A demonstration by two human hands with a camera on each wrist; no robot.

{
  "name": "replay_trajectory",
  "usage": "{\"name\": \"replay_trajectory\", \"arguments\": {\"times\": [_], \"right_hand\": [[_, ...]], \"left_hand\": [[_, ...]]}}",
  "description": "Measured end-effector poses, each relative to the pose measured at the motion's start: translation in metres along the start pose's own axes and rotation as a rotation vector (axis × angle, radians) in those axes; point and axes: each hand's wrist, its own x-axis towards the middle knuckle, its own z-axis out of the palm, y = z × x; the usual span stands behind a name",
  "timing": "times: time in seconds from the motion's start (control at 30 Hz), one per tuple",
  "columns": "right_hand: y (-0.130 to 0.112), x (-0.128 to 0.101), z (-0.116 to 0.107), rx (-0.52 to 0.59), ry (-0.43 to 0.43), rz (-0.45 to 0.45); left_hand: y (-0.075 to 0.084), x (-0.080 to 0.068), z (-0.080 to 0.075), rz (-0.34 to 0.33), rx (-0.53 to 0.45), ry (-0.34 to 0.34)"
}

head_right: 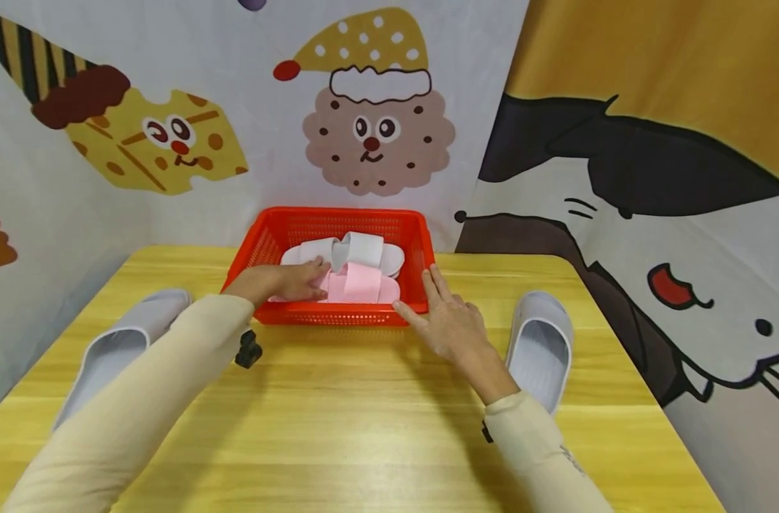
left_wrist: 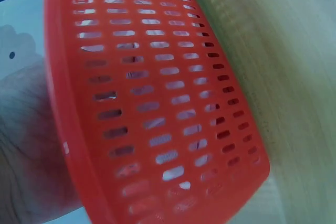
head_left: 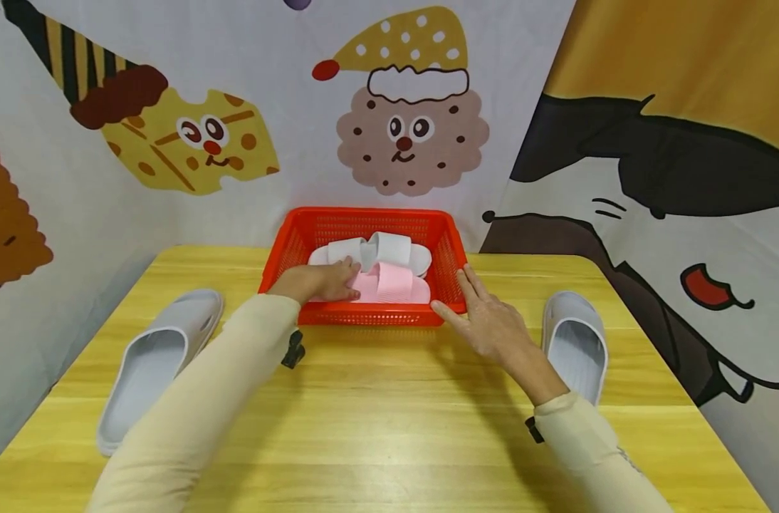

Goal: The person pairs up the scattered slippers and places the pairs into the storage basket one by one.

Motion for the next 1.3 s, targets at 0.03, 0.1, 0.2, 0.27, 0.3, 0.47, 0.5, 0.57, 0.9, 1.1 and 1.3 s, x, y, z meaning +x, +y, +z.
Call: {"name": "replay_trajectory", "arguments": {"times": [0.03,0.1,0.2,0.27,0.3,0.47,0.5,0.57,0.9,1.1,1.3], "right_hand": [[-0.001,0.000,0.000,-0.005,-0.003,-0.003],[-0.002,0.000,-0.001,-0.015,-0.004,-0.008],[-0.004,0.001,-0.001,-0.021,-0.001,-0.011],[-0.005,0.001,-0.002,-0.020,-0.001,-0.009],[-0.005,0.001,-0.001,-0.020,0.004,-0.009],[-0.002,0.000,0.004,-0.028,0.057,-0.016],[-0.001,0.000,0.005,-0.027,0.072,-0.022],[0.000,0.000,0.008,-0.021,0.114,-0.040],[0.013,-0.007,0.014,0.004,0.317,-0.205],[0.011,-0.016,0.013,-0.016,0.288,-0.335],[0.009,-0.020,0.017,-0.106,0.319,-0.426]], "left_hand": [[-0.001,-0.001,0.000,0.022,0.008,0.016],[-0.003,-0.005,0.001,0.064,-0.001,0.059],[-0.004,-0.011,0.002,0.121,-0.046,0.138],[-0.005,-0.015,0.003,0.149,-0.084,0.177],[-0.005,-0.017,0.003,0.158,-0.097,0.198],[-0.005,-0.020,0.009,0.218,-0.075,0.325],[-0.006,-0.021,0.010,0.225,-0.061,0.353],[-0.006,-0.022,0.012,0.248,-0.033,0.403],[-0.006,-0.032,0.024,0.337,0.071,0.554],[-0.006,-0.042,0.029,0.383,0.158,0.594],[-0.011,-0.059,0.036,0.349,0.180,0.549]]}}
